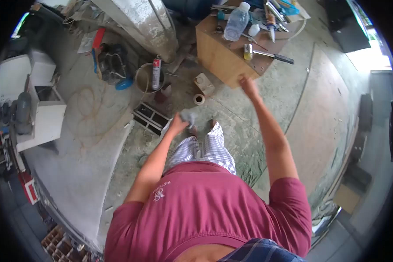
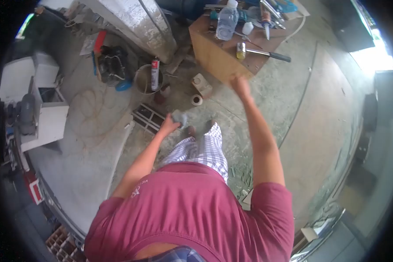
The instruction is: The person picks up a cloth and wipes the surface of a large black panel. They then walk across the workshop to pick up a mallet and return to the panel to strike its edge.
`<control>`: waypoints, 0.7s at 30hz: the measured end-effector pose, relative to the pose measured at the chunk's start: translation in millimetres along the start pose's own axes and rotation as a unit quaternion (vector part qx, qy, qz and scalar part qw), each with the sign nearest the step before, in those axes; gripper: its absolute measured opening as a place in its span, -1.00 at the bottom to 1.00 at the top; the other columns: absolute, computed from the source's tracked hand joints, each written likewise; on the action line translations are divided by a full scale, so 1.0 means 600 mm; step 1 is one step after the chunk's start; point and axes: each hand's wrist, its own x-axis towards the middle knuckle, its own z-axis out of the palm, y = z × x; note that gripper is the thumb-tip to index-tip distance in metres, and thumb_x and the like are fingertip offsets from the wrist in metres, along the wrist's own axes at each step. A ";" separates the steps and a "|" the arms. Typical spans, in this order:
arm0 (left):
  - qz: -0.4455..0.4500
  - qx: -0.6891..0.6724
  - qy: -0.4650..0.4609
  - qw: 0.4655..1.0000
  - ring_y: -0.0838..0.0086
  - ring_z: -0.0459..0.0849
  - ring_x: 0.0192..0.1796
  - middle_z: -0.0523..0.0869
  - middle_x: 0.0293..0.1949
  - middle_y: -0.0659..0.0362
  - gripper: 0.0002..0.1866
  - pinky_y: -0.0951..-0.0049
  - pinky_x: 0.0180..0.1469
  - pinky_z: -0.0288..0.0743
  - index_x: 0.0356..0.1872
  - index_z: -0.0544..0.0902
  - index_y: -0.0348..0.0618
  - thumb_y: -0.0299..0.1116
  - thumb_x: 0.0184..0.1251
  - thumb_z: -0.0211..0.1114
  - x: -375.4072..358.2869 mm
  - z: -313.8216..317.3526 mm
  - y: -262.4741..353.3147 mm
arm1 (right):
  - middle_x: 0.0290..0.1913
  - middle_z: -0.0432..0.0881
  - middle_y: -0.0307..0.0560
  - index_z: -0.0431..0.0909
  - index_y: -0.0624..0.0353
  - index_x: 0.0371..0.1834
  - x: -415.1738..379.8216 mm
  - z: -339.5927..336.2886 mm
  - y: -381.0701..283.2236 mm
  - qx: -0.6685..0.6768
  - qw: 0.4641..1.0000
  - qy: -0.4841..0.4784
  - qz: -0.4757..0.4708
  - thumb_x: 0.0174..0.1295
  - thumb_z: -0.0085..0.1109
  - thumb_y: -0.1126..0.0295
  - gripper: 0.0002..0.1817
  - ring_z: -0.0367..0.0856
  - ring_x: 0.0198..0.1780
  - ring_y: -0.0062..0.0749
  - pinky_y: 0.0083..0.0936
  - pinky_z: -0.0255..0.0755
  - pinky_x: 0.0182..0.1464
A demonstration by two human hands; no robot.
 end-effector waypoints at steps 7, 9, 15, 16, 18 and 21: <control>-0.304 -0.041 0.108 0.946 -0.02 0.63 -0.07 0.61 -0.10 -0.20 -0.26 0.17 -0.05 0.50 0.07 0.33 -0.35 -0.18 -0.18 0.37 -0.246 -0.040 -0.153 | 0.15 0.44 -0.02 0.43 -0.09 0.17 0.154 -0.050 0.185 0.111 0.977 0.171 0.069 0.12 0.10 0.22 -0.53 0.39 0.18 -0.12 -0.09 0.31 0.12; -0.282 0.002 0.153 0.947 -0.03 0.62 -0.04 0.61 -0.12 -0.22 -0.22 0.16 -0.03 0.49 0.09 0.33 -0.36 -0.16 -0.20 0.40 -0.325 -0.003 -0.181 | 0.18 0.46 -0.07 0.39 -0.09 0.24 0.200 0.103 0.264 0.026 0.990 0.120 -0.064 0.19 0.08 0.13 -0.49 0.35 0.22 -0.13 -0.13 0.28 0.15; -0.286 -0.075 0.163 0.941 0.00 0.57 0.02 0.59 -0.07 -0.21 -0.28 0.17 0.03 0.46 0.02 0.39 -0.34 -0.13 -0.19 0.40 -0.434 0.122 -0.116 | 0.12 0.55 -0.08 0.42 -0.07 0.23 0.249 0.021 0.280 0.009 0.993 -0.018 -0.114 0.24 0.04 0.11 -0.52 0.55 0.04 -0.11 -0.13 0.38 0.01; -0.281 -0.091 0.137 0.946 0.01 0.57 0.04 0.58 -0.06 -0.20 -0.29 0.17 0.03 0.46 0.02 0.40 -0.34 -0.13 -0.18 0.40 -0.457 0.104 -0.091 | 0.09 0.56 -0.07 0.49 -0.07 0.14 0.193 -0.096 0.220 0.079 0.990 0.026 -0.117 0.25 0.03 0.10 -0.58 0.56 -0.01 -0.12 -0.13 0.37 -0.03; -0.326 -0.119 0.172 0.922 0.01 0.57 0.03 0.58 -0.05 -0.20 -0.28 0.17 0.02 0.47 0.04 0.39 -0.34 -0.13 -0.17 0.40 -0.478 0.120 -0.105 | -0.11 0.60 -0.01 0.60 0.08 -0.12 0.154 -0.115 0.197 0.072 0.989 -0.095 -0.088 0.30 -0.02 0.18 -0.71 0.55 -0.09 -0.03 -0.13 0.43 -0.17; -0.349 -0.178 0.189 0.900 0.03 0.58 0.04 0.59 -0.03 -0.18 -0.24 0.17 0.02 0.47 0.08 0.36 -0.34 -0.12 -0.15 0.41 -0.515 0.110 -0.197 | -0.08 0.49 0.08 0.45 0.19 -0.04 0.028 -0.126 0.158 0.061 0.979 0.041 -0.189 0.37 -0.13 0.20 -0.69 0.56 -0.25 0.01 -0.10 0.50 -0.23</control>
